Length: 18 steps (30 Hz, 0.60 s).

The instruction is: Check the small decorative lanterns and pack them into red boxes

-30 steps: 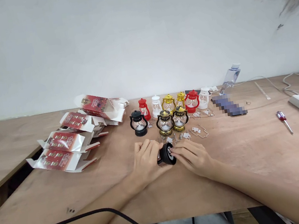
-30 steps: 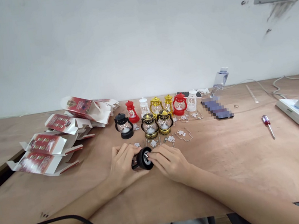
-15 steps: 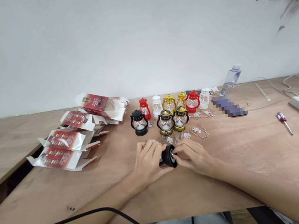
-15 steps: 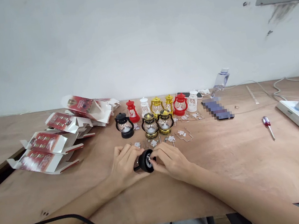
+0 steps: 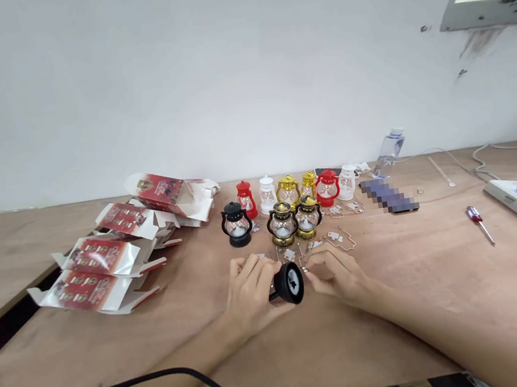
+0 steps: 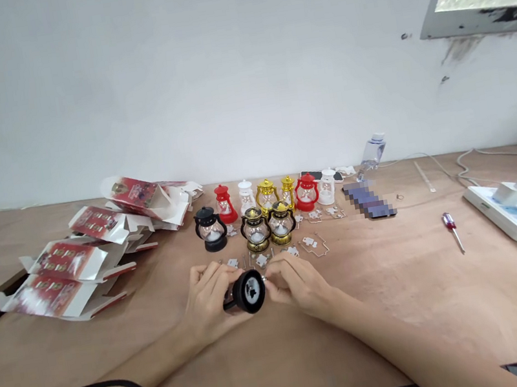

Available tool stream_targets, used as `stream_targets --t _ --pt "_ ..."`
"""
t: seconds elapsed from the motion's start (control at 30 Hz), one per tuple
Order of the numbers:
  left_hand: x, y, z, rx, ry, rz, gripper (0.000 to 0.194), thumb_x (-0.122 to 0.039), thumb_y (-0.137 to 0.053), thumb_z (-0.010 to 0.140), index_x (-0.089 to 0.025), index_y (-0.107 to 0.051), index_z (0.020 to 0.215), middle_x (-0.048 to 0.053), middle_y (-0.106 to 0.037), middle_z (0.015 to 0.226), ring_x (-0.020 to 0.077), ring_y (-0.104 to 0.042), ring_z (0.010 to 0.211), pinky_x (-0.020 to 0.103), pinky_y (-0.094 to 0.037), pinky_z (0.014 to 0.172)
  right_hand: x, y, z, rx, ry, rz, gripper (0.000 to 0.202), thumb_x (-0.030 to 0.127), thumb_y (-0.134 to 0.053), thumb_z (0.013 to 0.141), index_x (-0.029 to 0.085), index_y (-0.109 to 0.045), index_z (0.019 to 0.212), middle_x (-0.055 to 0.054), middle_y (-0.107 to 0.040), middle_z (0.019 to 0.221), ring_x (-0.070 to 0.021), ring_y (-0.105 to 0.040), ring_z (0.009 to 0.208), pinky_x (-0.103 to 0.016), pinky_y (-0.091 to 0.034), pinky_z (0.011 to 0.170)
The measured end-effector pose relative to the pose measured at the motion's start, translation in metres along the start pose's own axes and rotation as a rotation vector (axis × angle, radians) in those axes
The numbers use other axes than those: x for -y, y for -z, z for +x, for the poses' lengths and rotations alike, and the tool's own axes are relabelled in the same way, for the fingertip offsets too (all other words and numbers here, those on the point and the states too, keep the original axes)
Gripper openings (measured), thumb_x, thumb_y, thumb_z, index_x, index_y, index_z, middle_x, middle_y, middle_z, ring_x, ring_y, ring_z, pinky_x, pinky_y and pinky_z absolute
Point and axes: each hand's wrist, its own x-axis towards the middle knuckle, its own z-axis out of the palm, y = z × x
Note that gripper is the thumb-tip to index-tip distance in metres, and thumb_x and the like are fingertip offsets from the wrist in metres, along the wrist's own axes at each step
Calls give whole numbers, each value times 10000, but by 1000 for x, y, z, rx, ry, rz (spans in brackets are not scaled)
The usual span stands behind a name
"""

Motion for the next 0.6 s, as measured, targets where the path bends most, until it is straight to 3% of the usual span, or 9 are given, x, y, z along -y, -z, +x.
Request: stream_targets --t 0.17,0.23,0.33,0.4,0.6 --pt "2 3 0 0 19 -26 270 -367 -606 794 -148 -513 922 45 -660 825 186 -560 735 327 -292 693 -35 9 -6 -7 -164 -147 85 118 -498 846 201 -508 862 -18 -592 748 -139 -587 691 -243 -461 629" --pt "1 4 0 12 34 -29 257 -350 -607 790 -156 -510 927 38 -661 831 182 -558 737 324 -293 699 -51 14 -7 108 -351 -206 78 138 -491 838 200 -512 795 -14 -590 730 -148 -583 682 -251 -439 627" --pt "1 5 0 15 37 -27 263 -353 -608 787 -162 -511 939 39 -664 833 185 -560 743 328 -293 708 -66 22 -5 420 -697 -320 89 172 -511 816 183 -515 728 -29 -610 735 -161 -579 679 -255 -396 612" --pt "2 4 0 8 34 -24 266 -366 -603 792 -165 -512 940 45 -667 836 187 -560 741 330 -291 704 -71 26 -3 599 -842 -399 103 201 -525 812 168 -529 714 -52 -628 751 -167 -577 676 -253 -361 588" --pt "3 2 -1 7 38 -24 273 -389 -594 804 -168 -508 940 43 -664 833 189 -560 745 334 -285 712 -74 34 1 771 -911 -484 192 252 -529 814 160 -589 657 -85 -647 716 -186 -593 686 -250 -274 539"
